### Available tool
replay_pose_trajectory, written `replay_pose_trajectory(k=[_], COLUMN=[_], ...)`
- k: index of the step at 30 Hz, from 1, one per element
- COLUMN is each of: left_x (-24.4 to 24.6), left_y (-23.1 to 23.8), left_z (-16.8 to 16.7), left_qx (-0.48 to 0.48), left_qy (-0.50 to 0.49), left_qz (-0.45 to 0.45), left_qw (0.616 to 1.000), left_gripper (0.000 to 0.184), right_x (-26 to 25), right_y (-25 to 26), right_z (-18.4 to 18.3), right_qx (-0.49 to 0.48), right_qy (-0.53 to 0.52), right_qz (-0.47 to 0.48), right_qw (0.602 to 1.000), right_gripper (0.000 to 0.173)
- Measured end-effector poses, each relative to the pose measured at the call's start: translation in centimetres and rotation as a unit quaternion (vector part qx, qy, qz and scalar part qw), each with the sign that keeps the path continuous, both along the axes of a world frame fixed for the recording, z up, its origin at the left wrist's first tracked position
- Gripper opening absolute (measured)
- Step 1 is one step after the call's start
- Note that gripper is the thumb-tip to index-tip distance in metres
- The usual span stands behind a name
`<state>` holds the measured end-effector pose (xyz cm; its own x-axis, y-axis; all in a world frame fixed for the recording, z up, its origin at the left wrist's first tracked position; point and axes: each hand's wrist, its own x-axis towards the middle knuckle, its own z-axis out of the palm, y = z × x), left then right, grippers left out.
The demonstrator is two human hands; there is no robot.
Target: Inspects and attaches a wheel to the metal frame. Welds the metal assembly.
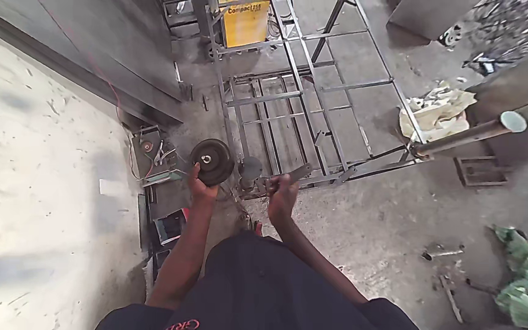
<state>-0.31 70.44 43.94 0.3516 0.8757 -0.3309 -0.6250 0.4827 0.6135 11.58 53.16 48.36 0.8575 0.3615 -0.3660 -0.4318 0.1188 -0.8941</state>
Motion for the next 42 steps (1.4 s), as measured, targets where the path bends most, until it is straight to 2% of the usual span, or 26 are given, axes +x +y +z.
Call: replay_pose_trajectory(k=[2, 3, 5, 10, 15, 16, 17, 18, 19, 20, 21, 25, 27, 29, 31, 33, 34, 35, 37, 38, 39, 42], left_x=[0.2, 0.4, 0.6, 0.6, 0.0, -0.1, -0.1, -0.1, 0.0, -0.1, -0.3, -0.7, -0.3, -0.1, -0.4, -0.5, -0.4, -0.3, 0.2, 0.2, 0.3, 0.0], left_y=[0.0, 0.1, 0.2, 0.0, 0.3, 0.2, 0.2, 0.2, 0.2, 0.2, 0.0, -0.1, 0.2, 0.2, 0.1, 0.0, -0.1, -0.1, -0.1, -0.1, 0.0, 0.0], left_z=[-0.2, -0.3, -0.2, -0.1, -0.2, -0.2, -0.2, -0.3, -0.3, -0.2, -0.3, -0.7, -0.5, -0.2, -0.4, -0.2, 0.0, 0.2, 0.8, 1.0, 1.1, 0.8], left_qx=[-0.003, -0.007, -0.012, -0.021, -0.020, -0.022, -0.027, -0.032, -0.032, -0.023, -0.009, 0.015, 0.004, -0.005, 0.003, 0.012, 0.012, 0.009, 0.002, -0.002, -0.003, -0.002], left_qy=[-0.002, -0.002, 0.001, 0.013, -0.006, -0.003, 0.000, 0.002, 0.006, 0.016, 0.036, 0.039, 0.025, 0.018, 0.030, 0.040, 0.042, 0.041, 0.034, 0.036, 0.035, 0.034], left_qz=[-0.002, -0.002, -0.005, -0.005, -0.007, -0.007, -0.004, -0.001, -0.001, -0.005, -0.014, -0.033, -0.017, 0.001, -0.002, -0.008, -0.006, -0.002, 0.011, 0.015, 0.013, 0.002], left_qw=[1.000, 1.000, 1.000, 1.000, 1.000, 1.000, 1.000, 0.999, 0.999, 1.000, 0.999, 0.999, 1.000, 1.000, 1.000, 0.999, 0.999, 0.999, 0.999, 0.999, 0.999, 0.999], left_gripper=[0.036, 0.036, 0.036, 0.038, 0.038, 0.039, 0.039, 0.039, 0.039, 0.039, 0.039, 0.039, 0.036, 0.033, 0.035, 0.038, 0.037, 0.037, 0.034, 0.033, 0.033, 0.036], right_x=[-2.1, -2.4, -2.2, 0.0, 1.1, 0.5, -0.6, -1.6, -2.2, -2.5, -2.6, -1.1, -0.2, 0.7, 1.2, 0.7, 0.0, -0.9, -1.6, -1.7, -1.5, 0.0], right_y=[1.0, 1.4, 1.7, -0.5, -0.6, -0.3, 0.0, 0.2, 0.6, 1.2, 1.2, -0.2, -1.0, -1.8, -2.0, -1.0, -0.6, -0.3, 0.6, 0.8, 0.8, -0.5], right_z=[-0.9, -1.3, -1.6, -0.7, -1.2, -1.8, -2.3, -2.8, -3.0, -3.1, -3.1, -2.6, -1.6, 0.0, 1.1, 1.7, 1.7, 1.6, 1.9, 1.8, 1.8, 2.1], right_qx=[-0.033, -0.053, -0.061, -0.028, -0.037, -0.048, -0.071, -0.094, -0.109, -0.118, -0.122, -0.115, -0.085, -0.056, -0.028, -0.010, -0.007, -0.006, -0.027, -0.039, -0.042, -0.020], right_qy=[0.023, 0.049, 0.069, 0.110, 0.004, -0.011, -0.015, 0.002, 0.024, 0.033, 0.042, 0.056, 0.051, 0.017, -0.026, -0.045, -0.049, -0.045, -0.004, 0.012, 0.019, 0.009], right_qz=[0.174, 0.275, 0.346, 0.277, 0.043, 0.041, 0.097, 0.198, 0.315, 0.386, 0.412, 0.423, 0.388, 0.300, 0.154, 0.037, 0.047, 0.113, 0.323, 0.376, 0.384, 0.324], right_qw=[0.984, 0.959, 0.934, 0.954, 0.998, 0.998, 0.993, 0.976, 0.942, 0.915, 0.902, 0.897, 0.916, 0.952, 0.987, 0.998, 0.998, 0.993, 0.946, 0.926, 0.922, 0.946], right_gripper=[0.025, 0.024, 0.022, 0.022, 0.022, 0.025, 0.029, 0.031, 0.031, 0.027, 0.026, 0.025, 0.025, 0.026, 0.025, 0.025, 0.027, 0.028, 0.024, 0.021, 0.020, 0.021])
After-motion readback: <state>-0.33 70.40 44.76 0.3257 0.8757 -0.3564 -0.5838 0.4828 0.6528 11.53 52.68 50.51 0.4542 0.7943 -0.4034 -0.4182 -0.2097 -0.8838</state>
